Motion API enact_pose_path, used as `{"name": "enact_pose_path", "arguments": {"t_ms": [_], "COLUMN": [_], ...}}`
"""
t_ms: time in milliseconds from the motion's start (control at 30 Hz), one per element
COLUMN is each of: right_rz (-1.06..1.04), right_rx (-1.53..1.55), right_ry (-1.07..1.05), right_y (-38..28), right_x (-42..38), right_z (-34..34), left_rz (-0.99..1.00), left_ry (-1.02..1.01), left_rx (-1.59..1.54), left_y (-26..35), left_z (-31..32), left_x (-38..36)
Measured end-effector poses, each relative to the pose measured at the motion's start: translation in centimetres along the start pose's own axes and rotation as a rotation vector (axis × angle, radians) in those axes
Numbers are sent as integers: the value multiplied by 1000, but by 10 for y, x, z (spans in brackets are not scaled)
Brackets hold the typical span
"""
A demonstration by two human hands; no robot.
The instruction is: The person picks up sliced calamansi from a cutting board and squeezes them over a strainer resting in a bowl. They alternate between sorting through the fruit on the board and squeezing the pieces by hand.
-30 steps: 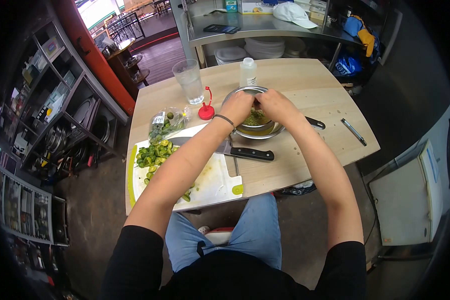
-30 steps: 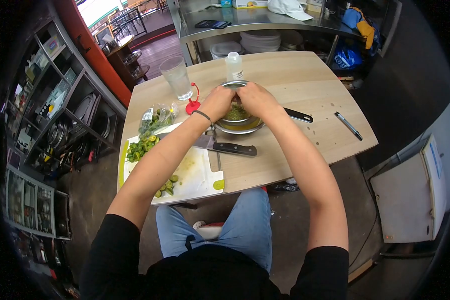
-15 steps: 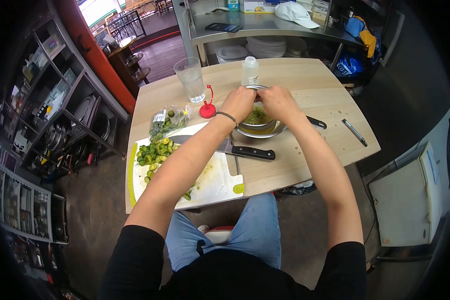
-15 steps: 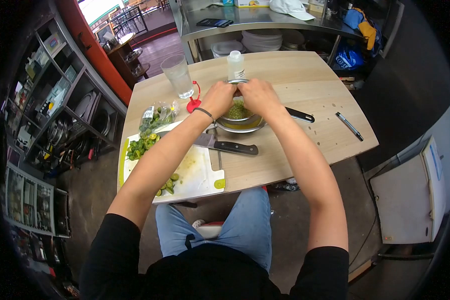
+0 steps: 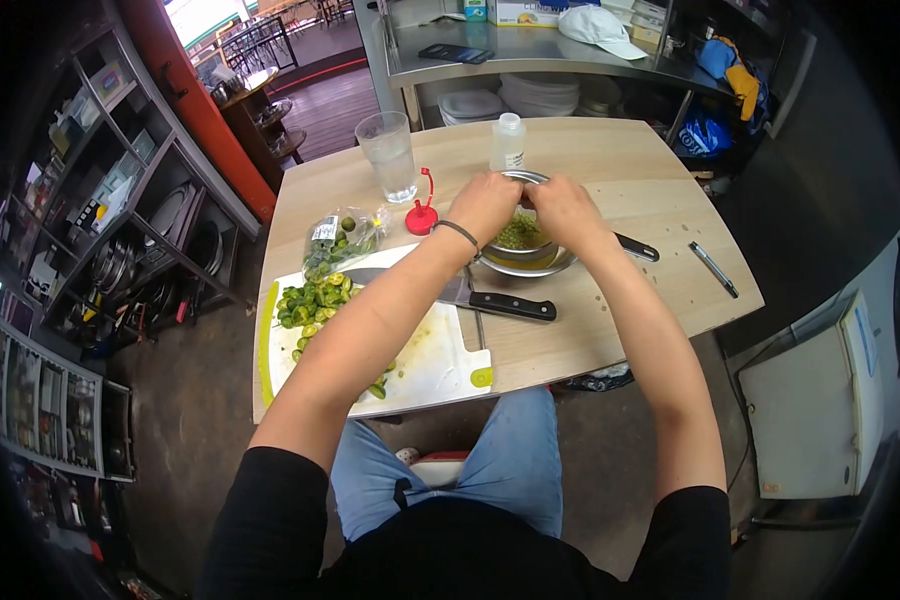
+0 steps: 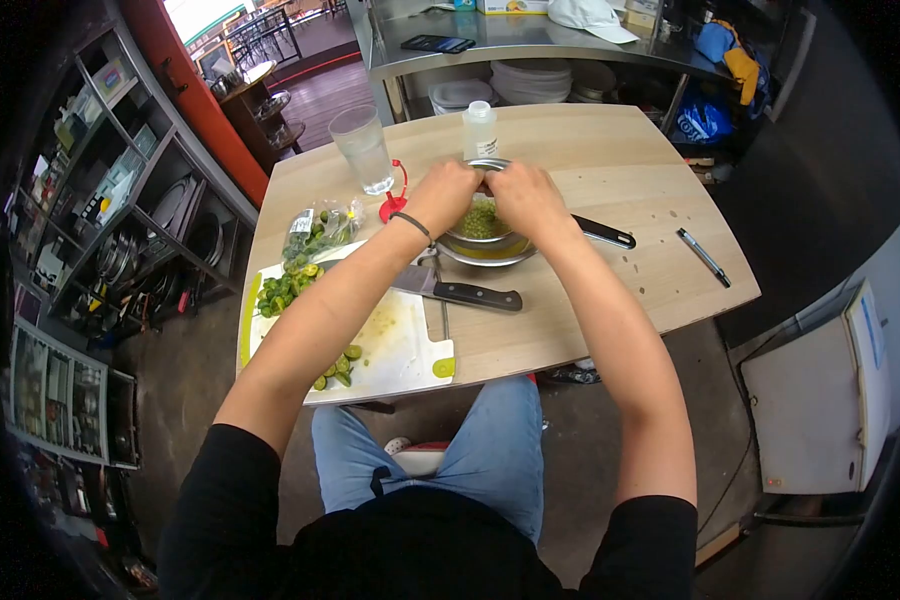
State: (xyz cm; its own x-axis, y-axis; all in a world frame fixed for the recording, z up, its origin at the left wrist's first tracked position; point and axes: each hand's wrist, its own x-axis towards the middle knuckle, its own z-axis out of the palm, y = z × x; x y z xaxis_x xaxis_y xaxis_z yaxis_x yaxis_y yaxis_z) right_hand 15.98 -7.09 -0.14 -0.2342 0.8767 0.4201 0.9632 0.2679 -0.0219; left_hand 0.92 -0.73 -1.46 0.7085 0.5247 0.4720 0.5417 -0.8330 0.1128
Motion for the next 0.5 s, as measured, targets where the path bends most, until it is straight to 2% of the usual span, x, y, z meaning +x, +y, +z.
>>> {"name": "enact_pose_path", "arguments": {"t_ms": [167,233,300,333,367,400,433,500], "right_rz": [27,59,89,85,86,81,62,121], "right_rx": [18,24,145,151,87,16,18,44], "right_ry": [-9,-21,186,182,23,-127,-118,32], "right_y": [2,2,3,5,9,12,10,-1], "right_x": [-1,1,6,3,-2,-1,0,-5], "right_z": [-1,-11,-15,-8,3,7,2,-4], "left_rz": [-3,-69,-78,-83,-94,-51,-10,-24], "left_ry": [63,210,266,317,317,183,51,42], "left_rx": [-19,-186,-220,-258,-254,-247,-236,-273], "left_y": [1,2,0,-1,-1,-4,-7,-9], "left_z": [8,8,9,12,16,18,14,9], "left_x": [-3,-1,3,2,-3,-6,-6,-5]}}
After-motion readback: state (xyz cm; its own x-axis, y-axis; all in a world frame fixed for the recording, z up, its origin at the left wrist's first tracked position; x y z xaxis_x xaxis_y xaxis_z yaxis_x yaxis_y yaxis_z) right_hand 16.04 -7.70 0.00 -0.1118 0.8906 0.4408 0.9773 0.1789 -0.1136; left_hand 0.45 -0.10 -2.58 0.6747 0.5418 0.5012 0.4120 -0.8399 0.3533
